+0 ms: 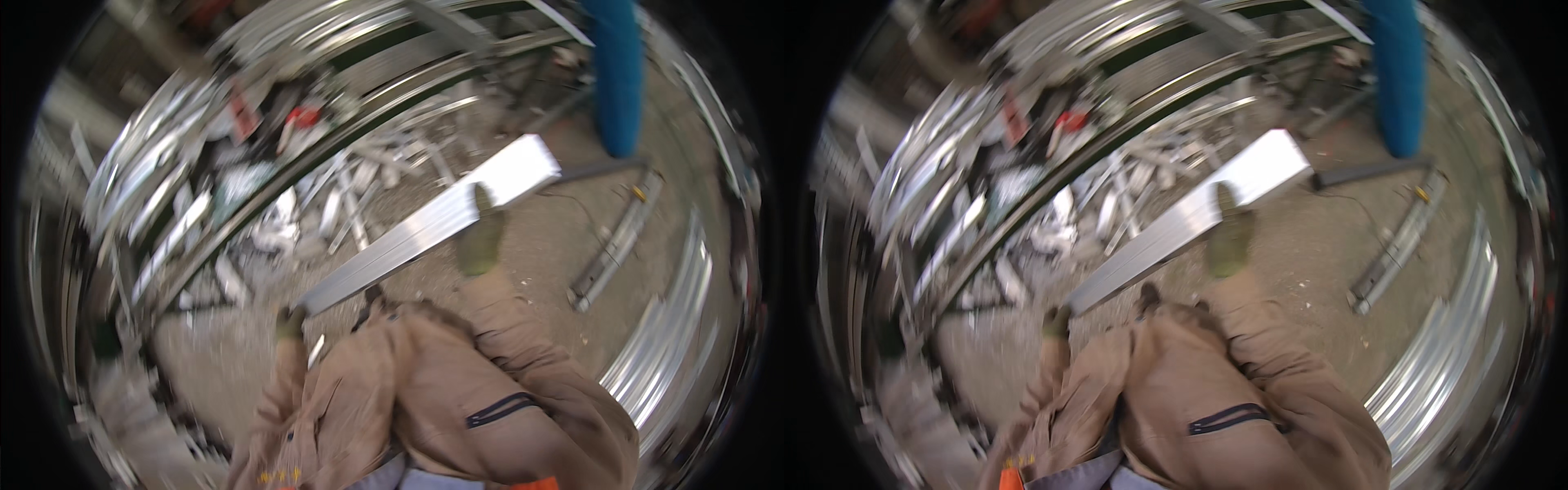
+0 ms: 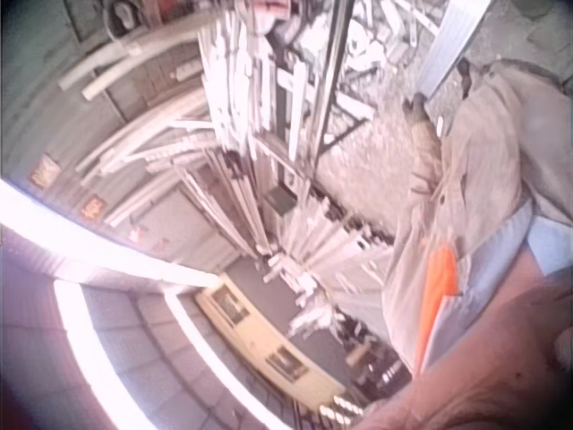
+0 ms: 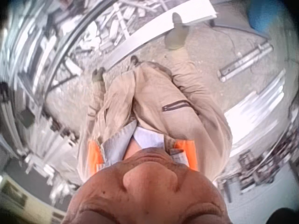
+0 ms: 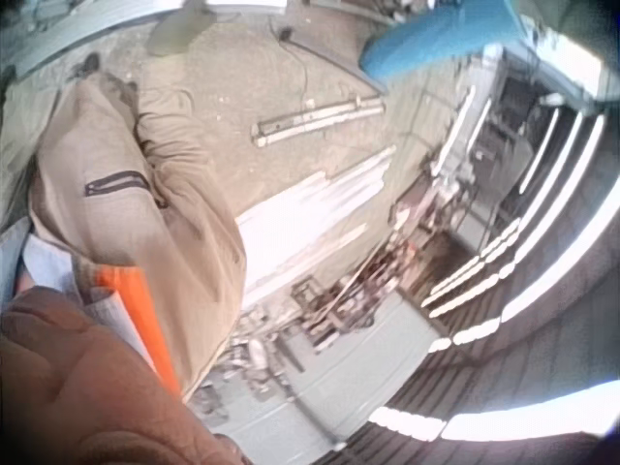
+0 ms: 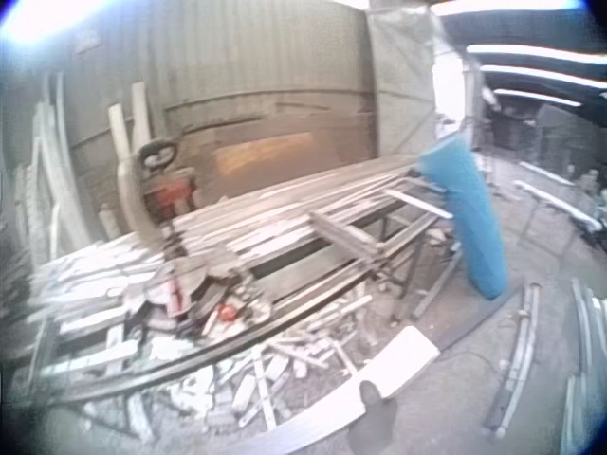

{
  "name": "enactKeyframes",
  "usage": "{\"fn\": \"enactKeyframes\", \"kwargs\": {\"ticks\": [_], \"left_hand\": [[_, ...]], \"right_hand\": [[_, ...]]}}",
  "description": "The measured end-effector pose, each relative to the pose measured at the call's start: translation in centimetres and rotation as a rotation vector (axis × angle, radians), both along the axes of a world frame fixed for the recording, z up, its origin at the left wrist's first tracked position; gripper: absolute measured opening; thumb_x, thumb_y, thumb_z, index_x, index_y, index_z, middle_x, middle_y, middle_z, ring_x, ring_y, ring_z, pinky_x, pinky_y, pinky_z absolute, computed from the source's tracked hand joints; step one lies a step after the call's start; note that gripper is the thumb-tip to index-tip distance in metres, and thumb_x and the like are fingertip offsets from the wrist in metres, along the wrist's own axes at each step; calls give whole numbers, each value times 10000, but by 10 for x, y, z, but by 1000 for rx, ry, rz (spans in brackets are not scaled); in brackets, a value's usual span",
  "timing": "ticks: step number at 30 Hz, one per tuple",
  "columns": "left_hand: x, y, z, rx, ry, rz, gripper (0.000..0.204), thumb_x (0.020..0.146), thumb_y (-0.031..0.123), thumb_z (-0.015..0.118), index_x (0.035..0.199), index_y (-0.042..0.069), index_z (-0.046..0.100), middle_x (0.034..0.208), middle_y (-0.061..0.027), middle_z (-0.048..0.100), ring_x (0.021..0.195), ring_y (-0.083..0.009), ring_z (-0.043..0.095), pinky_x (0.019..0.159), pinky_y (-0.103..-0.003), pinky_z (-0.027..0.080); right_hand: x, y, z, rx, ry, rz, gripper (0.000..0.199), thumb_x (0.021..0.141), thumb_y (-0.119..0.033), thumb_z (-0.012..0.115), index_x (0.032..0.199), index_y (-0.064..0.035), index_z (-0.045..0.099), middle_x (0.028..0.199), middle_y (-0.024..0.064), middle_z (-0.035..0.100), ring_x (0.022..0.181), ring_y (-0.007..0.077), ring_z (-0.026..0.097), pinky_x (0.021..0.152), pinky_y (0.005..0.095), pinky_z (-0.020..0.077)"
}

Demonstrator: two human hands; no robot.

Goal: The person uses a chop saw to cut aluminum profiles into shorter pieces. They position each profile on the saw, lower the blade to cut, then remove and set aside the cut pieces. The person also marks some pieces with a marker before cutting.

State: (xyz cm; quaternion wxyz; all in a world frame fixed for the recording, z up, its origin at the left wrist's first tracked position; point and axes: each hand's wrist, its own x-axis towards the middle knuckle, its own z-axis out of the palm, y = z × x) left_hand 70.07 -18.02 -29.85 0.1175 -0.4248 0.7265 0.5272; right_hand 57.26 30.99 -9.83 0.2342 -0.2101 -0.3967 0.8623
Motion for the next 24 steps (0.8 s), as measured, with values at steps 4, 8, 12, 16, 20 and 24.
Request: {"fn": "enactKeyframes", "kwargs": {"ticks": [4, 8, 12, 16, 20, 24], "left_hand": [[8, 51, 78, -392, 193, -390, 923, 1000, 555, 948, 1692, 12, 669, 1649, -294, 736, 1553, -430, 705, 1295, -485, 561], [10, 115, 162, -317, 93, -833, 1125, 876, 733, 993, 1710, 63, 643, 1653, -297, 717, 1564, -468, 677, 1315, -520, 541], [2, 122, 187, -266, -129, -920, 1197, 822, 774, 1002, 1716, 78, 615, 1545, -306, 769, 1434, -483, 751, 1219, -547, 599], [-4, 86, 174, -122, -175, -887, 1039, 846, 761, 980, 1559, 48, 731, 1432, -306, 826, 1352, -486, 796, 1158, -544, 619], [-14, 39, 153, -34, -236, -838, 969, 883, 710, 956, 1509, -3, 760, 1392, -316, 846, 1371, -489, 791, 1160, -529, 623], [-5, -38, 123, 63, -230, -731, 1105, 820, 792, 963, 1547, -11, 746, 1428, -322, 832, 1367, -491, 792, 1147, -520, 621]], "right_hand": [[5, -7, -49, 1, -108, 148, 474, 1099, -428, 882, 1349, -46, 755, 1158, 65, 758, 1114, 239, 758, 1037, 444, 626], [24, -65, -93, -24, -291, 263, 738, 1052, -465, 932, 1569, -18, 655, 1354, 74, 711, 1281, 236, 691, 1146, 440, 576], [34, -125, -109, -218, -428, 462, 746, 1026, -476, 958, 1564, -47, 669, 1359, 74, 715, 1313, 239, 672, 1179, 437, 552], [18, -161, -119, -141, -542, 565, 764, 1028, -540, 953, 1542, -41, 688, 1341, 77, 721, 1283, 235, 667, 1151, 429, 548], [-3, -188, -132, 177, -701, 839, 974, 1114, -750, 771, 1699, 10, 600, 1474, 113, 715, 1312, 245, 665, 1133, 415, 555], [-16, -222, -145, 422, -617, 881, 883, 1167, -700, 714, 1720, -25, 582, 1528, 105, 681, 1387, 253, 647, 1185, 433, 542]]}}
